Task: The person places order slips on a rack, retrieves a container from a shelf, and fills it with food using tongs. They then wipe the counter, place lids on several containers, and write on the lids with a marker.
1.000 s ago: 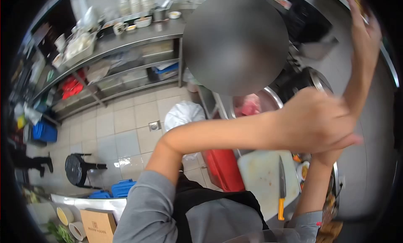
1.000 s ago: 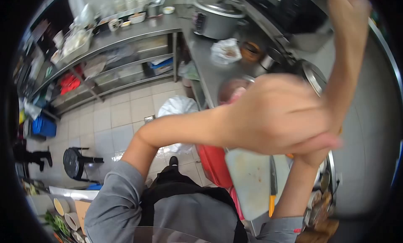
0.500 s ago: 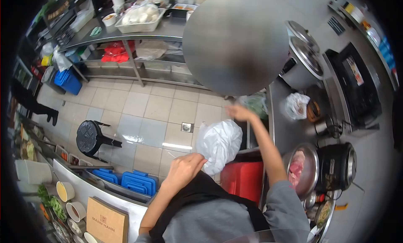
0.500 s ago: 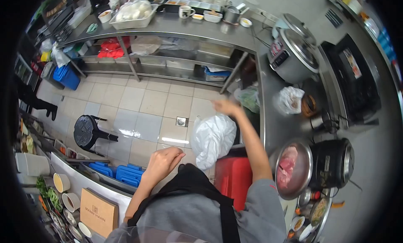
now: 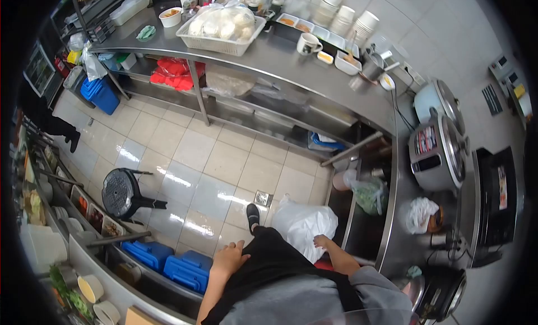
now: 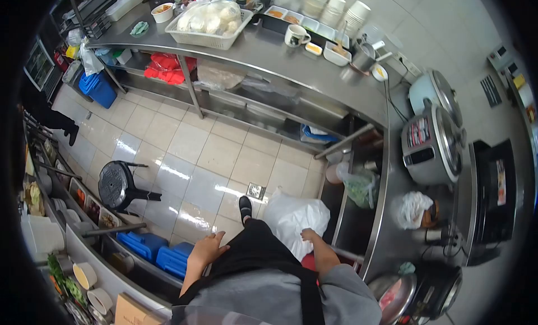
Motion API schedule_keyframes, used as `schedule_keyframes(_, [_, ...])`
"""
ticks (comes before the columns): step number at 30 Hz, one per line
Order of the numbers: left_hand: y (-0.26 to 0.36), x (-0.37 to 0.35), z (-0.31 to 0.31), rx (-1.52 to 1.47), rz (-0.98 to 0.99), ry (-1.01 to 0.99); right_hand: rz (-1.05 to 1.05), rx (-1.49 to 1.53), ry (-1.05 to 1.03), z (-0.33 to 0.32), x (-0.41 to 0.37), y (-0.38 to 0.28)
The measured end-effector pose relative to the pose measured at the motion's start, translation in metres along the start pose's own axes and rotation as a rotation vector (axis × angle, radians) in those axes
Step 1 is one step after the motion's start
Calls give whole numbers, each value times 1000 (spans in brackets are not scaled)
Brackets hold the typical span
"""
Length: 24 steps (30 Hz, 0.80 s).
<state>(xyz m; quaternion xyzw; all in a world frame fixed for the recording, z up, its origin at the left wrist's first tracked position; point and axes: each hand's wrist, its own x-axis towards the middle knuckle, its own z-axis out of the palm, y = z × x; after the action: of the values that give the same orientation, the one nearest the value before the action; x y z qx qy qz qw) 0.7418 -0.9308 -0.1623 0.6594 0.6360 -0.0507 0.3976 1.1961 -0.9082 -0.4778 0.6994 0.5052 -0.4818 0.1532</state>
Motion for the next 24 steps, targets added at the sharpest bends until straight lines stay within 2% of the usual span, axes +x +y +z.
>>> schedule_keyframes(1, [-6,19,-9,22,-47,-50,-47,12,46,-17,27,-20])
schedule_keyframes(3, [-22,58,-23,38,-7,80,-199,-39,146,-52,83,-70])
schedule_keyframes(4, [-29,76,-33,41,8,151,-313,-293,270,-73,96,-111])
schedule_keyframes(5, [-35,90,-46,60,1,196,-268,-251,156,-100,101,-166])
schedule_keyframes(8, [-55,130,-78,78,-9,321,-475,-233,277,-138,155,-277])
schedule_keyframes(11, [-83,175,-94,-15,-42,281,-558,-271,364,-179,193,-392])
schedule_keyframes(12, [-92,191,-99,1,-74,200,-605,-238,473,-187,205,-420])
schedule_keyframes(15, [-118,239,-96,79,-85,203,-860,-72,739,-228,273,-497])
schedule_keyframes(17, [-130,271,-103,4,-45,168,-684,95,750,-248,275,-552])
schedule_keyframes(19, [-145,303,-105,-62,9,170,-605,264,696,-258,290,-599])
schedule_keyframes(21, [-158,339,-109,-121,24,95,-564,657,402,-264,336,-634])
schedule_keyframes(22, [-163,357,-111,-130,27,87,-606,436,471,-263,368,-653])
schedule_keyframes(24, [-171,395,-111,-183,7,125,-810,-139,619,-249,377,-683])
